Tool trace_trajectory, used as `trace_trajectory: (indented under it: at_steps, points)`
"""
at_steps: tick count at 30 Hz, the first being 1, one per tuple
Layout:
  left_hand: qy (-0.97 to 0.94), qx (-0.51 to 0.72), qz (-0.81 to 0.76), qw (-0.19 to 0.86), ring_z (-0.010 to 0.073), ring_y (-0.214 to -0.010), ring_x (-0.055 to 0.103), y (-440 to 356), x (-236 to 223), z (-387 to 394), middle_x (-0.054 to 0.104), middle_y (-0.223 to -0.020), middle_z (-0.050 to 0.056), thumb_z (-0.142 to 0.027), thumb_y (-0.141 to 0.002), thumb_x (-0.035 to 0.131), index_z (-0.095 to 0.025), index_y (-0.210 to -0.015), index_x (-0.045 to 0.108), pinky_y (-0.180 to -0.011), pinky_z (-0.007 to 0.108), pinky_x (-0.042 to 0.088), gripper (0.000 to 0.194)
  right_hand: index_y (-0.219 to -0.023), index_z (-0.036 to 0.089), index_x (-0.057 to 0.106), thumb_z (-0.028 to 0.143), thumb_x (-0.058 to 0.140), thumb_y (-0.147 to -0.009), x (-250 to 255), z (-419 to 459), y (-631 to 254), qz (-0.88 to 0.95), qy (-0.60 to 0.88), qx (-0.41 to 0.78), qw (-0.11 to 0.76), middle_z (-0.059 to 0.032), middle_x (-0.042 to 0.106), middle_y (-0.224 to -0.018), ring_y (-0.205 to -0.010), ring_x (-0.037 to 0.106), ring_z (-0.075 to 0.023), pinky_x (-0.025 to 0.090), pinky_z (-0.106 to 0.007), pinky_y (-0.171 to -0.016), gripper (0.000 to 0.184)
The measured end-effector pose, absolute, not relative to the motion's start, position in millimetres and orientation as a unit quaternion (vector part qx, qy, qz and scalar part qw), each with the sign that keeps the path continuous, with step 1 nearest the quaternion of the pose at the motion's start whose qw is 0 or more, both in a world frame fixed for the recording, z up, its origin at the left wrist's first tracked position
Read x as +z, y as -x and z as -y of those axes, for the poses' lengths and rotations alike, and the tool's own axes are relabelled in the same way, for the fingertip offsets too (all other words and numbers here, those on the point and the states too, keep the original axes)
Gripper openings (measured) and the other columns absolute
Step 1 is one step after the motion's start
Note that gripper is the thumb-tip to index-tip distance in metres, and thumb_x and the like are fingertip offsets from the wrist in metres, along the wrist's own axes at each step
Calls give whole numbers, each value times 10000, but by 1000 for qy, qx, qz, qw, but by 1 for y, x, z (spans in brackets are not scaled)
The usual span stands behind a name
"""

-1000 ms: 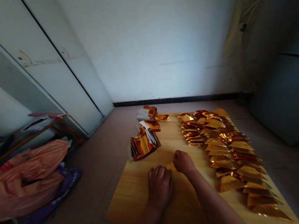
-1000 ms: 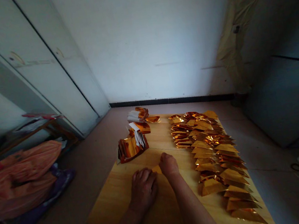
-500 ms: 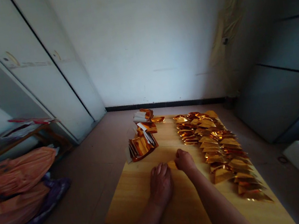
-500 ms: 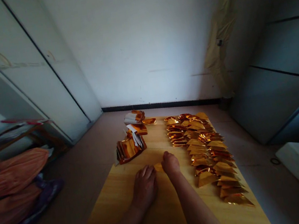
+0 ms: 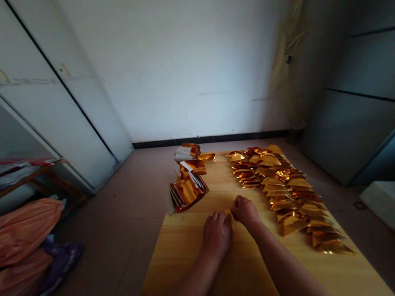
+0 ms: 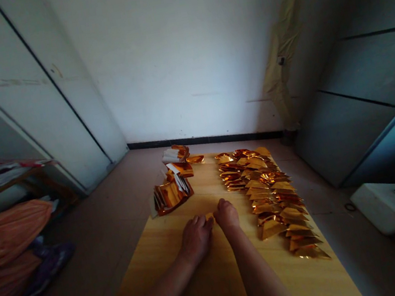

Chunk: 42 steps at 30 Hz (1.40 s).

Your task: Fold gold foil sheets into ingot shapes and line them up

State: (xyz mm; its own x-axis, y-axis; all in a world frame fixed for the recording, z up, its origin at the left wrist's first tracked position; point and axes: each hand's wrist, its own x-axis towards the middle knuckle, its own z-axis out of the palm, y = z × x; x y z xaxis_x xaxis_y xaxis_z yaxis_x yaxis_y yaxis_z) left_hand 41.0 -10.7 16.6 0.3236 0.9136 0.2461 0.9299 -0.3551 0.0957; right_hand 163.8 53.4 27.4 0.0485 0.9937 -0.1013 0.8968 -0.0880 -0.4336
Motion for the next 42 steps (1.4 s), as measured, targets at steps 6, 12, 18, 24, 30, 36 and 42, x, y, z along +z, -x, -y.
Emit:
trace_trajectory:
  at_steps: [6,12,18,24,30,36,42]
  points:
    - [804,-121,582,29,216,-896,517,-46,16,12,592,-924,71,-141,-865,402,-192,-991,617,-756,341,401,255,-830,136,643,81,489,-735,22,-49,-181,649,723,187,143,-80,681,-765,-705,606,-155,343,-215,-558,189]
    - [809,-126,573,35,212,-888,507,-45,15,8,568,-929,62,-163,-876,418,-260,-1130,574,-753,339,394,313,-840,152,663,106,495,-765,16,-47,-187,658,707,197,170,-53,688,-788,-709,608,-134,360,-190,-579,190]
    - [803,-122,583,36,214,-903,497,-50,12,2,552,-907,66,-229,-914,388,-282,-1121,596,-747,332,392,298,-877,168,694,169,468,-874,15,-28,-194,729,642,156,180,-69,651,-910,-784,611,-122,389,-175,-652,227]
    - [797,-105,593,34,232,-905,487,-55,13,0,547,-896,74,-191,-900,397,-285,-1114,605,-741,344,387,313,-877,175,683,161,398,-919,16,-20,-190,757,629,120,132,-65,620,-894,-667,578,-98,355,-179,-558,289]
    - [788,-91,608,22,247,-911,490,-61,17,1,550,-919,83,-161,-870,432,-290,-1126,604,-731,353,385,335,-933,198,676,129,407,-906,12,-21,-193,779,599,116,148,-49,610,-897,-675,580,-93,382,-169,-597,279]
    - [782,-85,617,22,251,-919,487,-63,19,1,550,-930,92,-144,-864,424,-280,-1123,606,-728,358,385,344,-905,188,663,115,411,-900,9,-23,-193,785,599,97,124,-51,614,-900,-663,581,-88,398,-169,-592,263]
    - [782,-60,620,11,253,-951,481,-62,18,1,545,-961,85,-173,-873,425,-297,-1159,576,-745,360,387,347,-826,172,635,81,426,-877,15,-16,-197,801,583,88,106,-52,613,-865,-707,587,-104,416,-172,-626,234]
